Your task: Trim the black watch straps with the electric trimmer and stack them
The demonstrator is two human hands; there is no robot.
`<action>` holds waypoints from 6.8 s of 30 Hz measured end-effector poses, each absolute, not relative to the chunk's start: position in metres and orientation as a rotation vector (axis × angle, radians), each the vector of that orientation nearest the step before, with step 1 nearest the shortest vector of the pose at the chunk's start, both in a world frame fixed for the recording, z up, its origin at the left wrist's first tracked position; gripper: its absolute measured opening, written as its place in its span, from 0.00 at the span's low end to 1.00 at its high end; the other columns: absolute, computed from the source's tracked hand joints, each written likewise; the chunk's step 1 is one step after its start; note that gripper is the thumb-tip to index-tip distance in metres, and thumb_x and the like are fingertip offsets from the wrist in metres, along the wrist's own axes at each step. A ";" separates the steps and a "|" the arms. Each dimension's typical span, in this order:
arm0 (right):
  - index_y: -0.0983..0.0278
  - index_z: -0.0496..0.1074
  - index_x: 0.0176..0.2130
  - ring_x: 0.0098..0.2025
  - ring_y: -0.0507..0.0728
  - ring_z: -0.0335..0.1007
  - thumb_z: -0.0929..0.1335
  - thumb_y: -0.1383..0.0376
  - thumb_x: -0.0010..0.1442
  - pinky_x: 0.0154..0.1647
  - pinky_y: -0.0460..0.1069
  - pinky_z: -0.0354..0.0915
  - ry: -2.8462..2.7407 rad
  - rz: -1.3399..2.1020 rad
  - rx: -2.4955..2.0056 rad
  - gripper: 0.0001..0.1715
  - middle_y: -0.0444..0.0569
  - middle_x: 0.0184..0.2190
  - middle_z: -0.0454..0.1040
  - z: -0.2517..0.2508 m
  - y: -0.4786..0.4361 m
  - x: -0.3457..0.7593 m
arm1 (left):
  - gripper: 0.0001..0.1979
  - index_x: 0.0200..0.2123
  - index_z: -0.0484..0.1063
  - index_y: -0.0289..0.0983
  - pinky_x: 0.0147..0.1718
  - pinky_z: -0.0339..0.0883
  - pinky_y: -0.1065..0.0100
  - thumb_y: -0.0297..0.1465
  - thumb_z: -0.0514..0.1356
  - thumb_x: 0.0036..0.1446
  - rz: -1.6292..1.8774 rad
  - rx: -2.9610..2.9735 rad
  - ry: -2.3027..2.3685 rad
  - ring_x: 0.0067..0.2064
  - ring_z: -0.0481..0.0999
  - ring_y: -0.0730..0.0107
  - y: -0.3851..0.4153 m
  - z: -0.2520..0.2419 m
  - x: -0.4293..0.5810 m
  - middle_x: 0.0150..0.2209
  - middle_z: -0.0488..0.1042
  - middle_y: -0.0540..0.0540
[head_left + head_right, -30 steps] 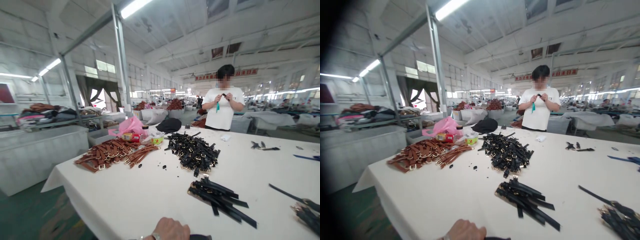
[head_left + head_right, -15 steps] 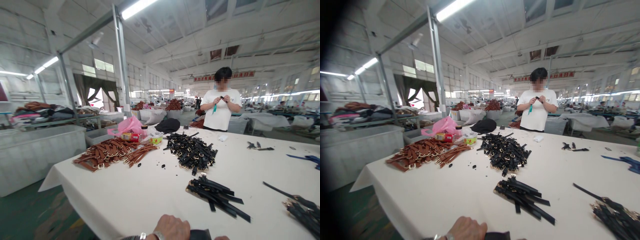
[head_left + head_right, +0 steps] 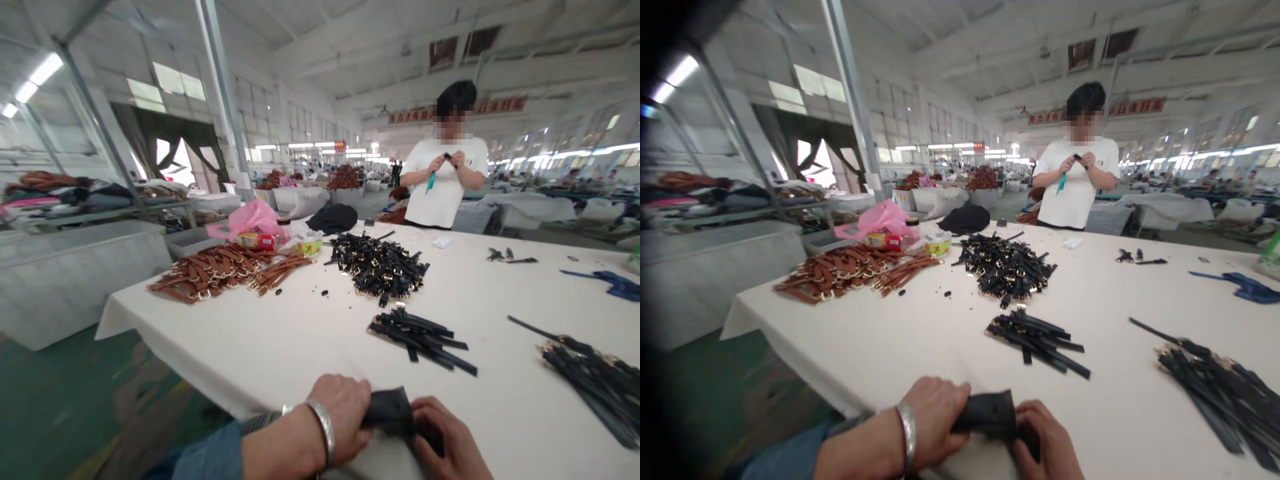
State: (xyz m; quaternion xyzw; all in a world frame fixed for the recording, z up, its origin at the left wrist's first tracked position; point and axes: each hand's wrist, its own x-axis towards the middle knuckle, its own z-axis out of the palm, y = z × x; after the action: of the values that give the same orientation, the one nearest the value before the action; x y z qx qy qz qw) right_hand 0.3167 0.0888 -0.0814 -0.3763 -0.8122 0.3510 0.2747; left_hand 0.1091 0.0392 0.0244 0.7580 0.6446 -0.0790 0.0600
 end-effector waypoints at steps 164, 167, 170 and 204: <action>0.63 0.72 0.37 0.47 0.57 0.69 0.66 0.72 0.51 0.52 0.55 0.64 -2.116 0.830 -1.095 0.12 0.52 0.46 0.70 -0.071 0.070 0.337 | 0.18 0.40 0.70 0.40 0.30 0.61 0.62 0.45 0.53 0.52 -0.838 2.480 1.655 0.34 0.76 0.55 0.072 0.059 0.130 0.30 0.77 0.42; 0.64 0.71 0.38 0.48 0.58 0.68 0.65 0.73 0.50 0.52 0.55 0.64 -2.103 0.836 -1.106 0.13 0.53 0.46 0.69 -0.070 0.071 0.338 | 0.20 0.40 0.71 0.40 0.31 0.61 0.62 0.47 0.52 0.51 -0.809 2.439 1.704 0.35 0.76 0.55 0.078 0.055 0.130 0.30 0.77 0.41; 0.63 0.71 0.37 0.47 0.58 0.69 0.65 0.74 0.50 0.51 0.56 0.64 -2.102 0.832 -1.113 0.13 0.52 0.45 0.70 -0.069 0.071 0.338 | 0.23 0.40 0.71 0.40 0.30 0.61 0.62 0.49 0.51 0.51 -0.722 2.387 1.753 0.35 0.75 0.54 0.079 0.049 0.125 0.31 0.77 0.41; 0.64 0.71 0.36 0.44 0.58 0.67 0.67 0.71 0.49 0.47 0.54 0.65 -2.165 0.731 -1.126 0.11 0.53 0.42 0.68 -0.066 0.065 0.334 | 0.22 0.36 0.71 0.39 0.27 0.62 0.67 0.51 0.52 0.50 -0.434 2.030 1.859 0.30 0.75 0.62 0.052 0.033 0.067 0.28 0.77 0.43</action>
State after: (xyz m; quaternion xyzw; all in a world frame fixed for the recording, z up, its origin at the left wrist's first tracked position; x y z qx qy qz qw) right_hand 0.3342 0.0653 -0.0663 -0.4227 -0.8126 0.2743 0.2929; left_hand 0.0666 0.0524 0.0330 0.7170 0.6567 -0.1532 0.1765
